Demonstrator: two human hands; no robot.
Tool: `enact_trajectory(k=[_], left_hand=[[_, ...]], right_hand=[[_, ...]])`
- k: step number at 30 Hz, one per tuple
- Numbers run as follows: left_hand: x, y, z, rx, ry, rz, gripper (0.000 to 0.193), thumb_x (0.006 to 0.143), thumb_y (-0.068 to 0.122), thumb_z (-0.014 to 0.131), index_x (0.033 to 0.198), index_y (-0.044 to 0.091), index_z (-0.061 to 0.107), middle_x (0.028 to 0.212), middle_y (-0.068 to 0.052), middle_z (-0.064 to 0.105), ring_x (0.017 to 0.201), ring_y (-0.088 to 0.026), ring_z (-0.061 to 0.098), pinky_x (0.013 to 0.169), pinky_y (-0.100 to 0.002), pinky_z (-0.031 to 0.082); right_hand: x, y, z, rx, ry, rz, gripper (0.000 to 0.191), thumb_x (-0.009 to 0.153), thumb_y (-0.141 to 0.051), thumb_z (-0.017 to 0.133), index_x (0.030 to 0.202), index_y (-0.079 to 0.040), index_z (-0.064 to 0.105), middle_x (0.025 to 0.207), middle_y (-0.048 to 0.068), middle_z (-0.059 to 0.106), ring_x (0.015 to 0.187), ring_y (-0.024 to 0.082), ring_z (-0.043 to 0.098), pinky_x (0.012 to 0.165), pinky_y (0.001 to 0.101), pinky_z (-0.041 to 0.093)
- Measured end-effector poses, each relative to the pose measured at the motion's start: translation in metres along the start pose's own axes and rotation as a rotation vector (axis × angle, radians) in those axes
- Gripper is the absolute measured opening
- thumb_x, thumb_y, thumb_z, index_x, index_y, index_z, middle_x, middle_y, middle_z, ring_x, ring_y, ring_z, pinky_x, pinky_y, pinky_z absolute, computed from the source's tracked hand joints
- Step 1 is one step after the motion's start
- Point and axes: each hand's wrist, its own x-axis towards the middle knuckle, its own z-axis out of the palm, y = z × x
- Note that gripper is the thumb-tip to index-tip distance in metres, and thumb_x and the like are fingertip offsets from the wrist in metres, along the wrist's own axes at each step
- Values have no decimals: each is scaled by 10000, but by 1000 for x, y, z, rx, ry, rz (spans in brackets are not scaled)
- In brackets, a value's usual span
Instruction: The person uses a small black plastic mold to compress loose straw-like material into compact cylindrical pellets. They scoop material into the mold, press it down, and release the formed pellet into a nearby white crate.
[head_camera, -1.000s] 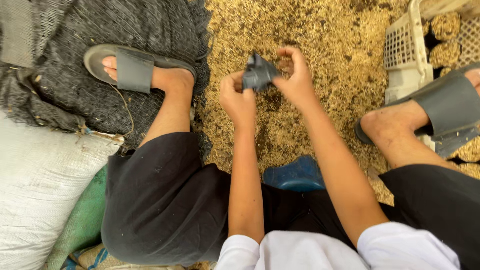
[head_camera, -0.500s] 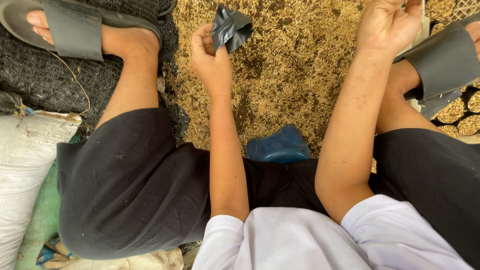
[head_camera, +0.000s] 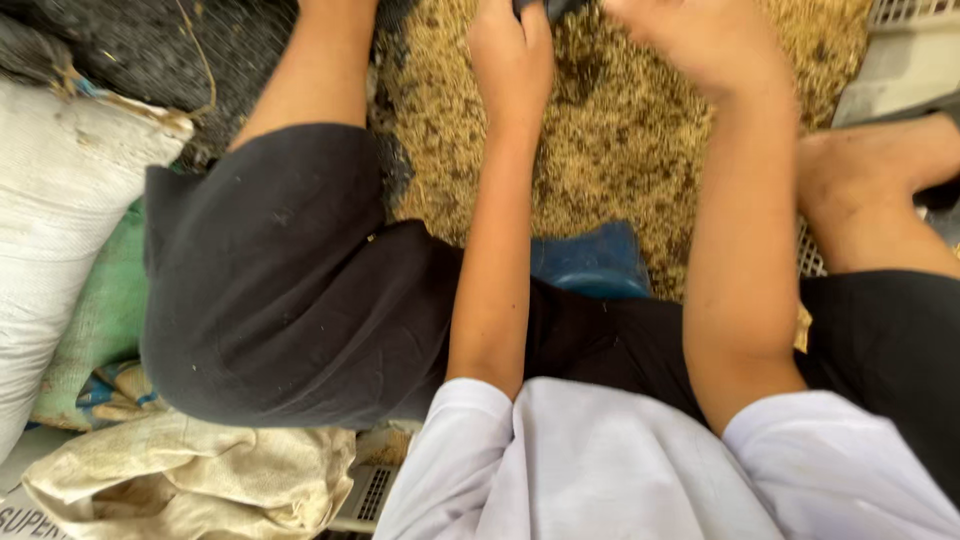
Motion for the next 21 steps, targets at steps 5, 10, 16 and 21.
enact_trajectory(k=[5, 10, 16, 21], left_hand=[[1, 2, -2, -246, 9, -30, 277, 962, 60, 483, 1170, 23, 662, 832, -66, 697, 621, -174, 630, 595, -341, 524], [0, 9, 0, -162, 46, 10, 242, 967, 60, 489, 1062, 44, 712, 871, -54, 688, 703, -154, 653, 656, -326, 536], [-7, 21, 8, -299, 20, 8, 152, 937, 79, 656, 1053, 44, 747, 843, -47, 692, 706, -152, 594, 639, -343, 459], [-14, 34, 9, -434, 66, 16, 282, 883, -11, 708, 1154, 55, 751, 941, -46, 707, 754, -131, 622, 641, -284, 498]], right_hand=[[13, 27, 17, -432, 133, -24, 466, 972, -114, 828, 1350, -30, 569, 1303, 64, 646, 1105, 210, 692, 922, 377, 620], [14, 36, 23, -228, 259, 122, 342, 1011, -148, 749, 1289, -62, 569, 1215, 57, 669, 1062, 165, 706, 881, 308, 655], [21, 29, 33, -44, 409, 265, 253, 1021, -131, 740, 1208, -54, 587, 1076, 78, 699, 919, 131, 701, 732, 274, 654], [33, 24, 43, 244, 610, 423, 293, 864, 6, 673, 1109, -74, 533, 986, 67, 663, 889, 165, 752, 699, 310, 666]])
